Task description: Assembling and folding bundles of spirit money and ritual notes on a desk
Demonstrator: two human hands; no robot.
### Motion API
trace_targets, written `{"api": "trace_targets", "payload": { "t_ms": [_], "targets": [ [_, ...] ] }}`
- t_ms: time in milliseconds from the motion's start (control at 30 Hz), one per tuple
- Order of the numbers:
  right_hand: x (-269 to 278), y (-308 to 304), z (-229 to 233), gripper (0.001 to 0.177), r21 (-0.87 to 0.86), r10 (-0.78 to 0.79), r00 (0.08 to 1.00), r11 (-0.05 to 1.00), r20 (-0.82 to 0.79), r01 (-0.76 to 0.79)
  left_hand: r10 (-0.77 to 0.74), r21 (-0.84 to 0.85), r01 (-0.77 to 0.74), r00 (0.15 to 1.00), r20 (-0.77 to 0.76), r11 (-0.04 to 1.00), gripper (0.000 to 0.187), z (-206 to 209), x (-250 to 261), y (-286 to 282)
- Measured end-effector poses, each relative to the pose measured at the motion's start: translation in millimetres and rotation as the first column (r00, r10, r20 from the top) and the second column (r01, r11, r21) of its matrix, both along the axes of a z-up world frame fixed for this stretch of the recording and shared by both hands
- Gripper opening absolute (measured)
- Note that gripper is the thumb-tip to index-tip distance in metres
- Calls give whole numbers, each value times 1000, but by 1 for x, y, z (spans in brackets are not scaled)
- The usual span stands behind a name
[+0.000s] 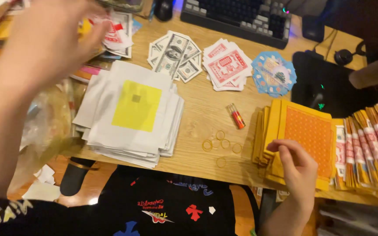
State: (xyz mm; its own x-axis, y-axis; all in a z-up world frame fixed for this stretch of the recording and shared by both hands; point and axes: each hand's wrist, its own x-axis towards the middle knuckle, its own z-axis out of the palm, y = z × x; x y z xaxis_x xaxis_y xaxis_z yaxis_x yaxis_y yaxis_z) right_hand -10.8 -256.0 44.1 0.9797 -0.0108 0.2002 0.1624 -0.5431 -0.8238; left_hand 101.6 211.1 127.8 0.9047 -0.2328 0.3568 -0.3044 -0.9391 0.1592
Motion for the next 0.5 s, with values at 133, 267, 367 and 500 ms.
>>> {"api": "trace_targets", "payload": {
  "t_ms": [133, 267, 367, 500],
  "targets": [
    [-9, -27, 3, 20, -49, -207, 976, 976, 65, 211, 53, 5, -62, 805, -590, 998, 49, -36, -45, -44],
    [-13, -62, -6, 19, -61, -404, 894, 905, 192, 422, 256, 178, -190, 823, -507, 965, 54, -112, -67, -35],
    [-14, -99, -21, 20, -84, -541, 804, 815, 247, 574, 313, 186, -262, 882, -352, 947, 48, -126, -76, -35],
    [-10, -166, -57, 17, -139, -646, 702, 699, 300, 702, 387, 363, -328, 917, -101, 872, 77, -161, -75, -20]
  ]
}}
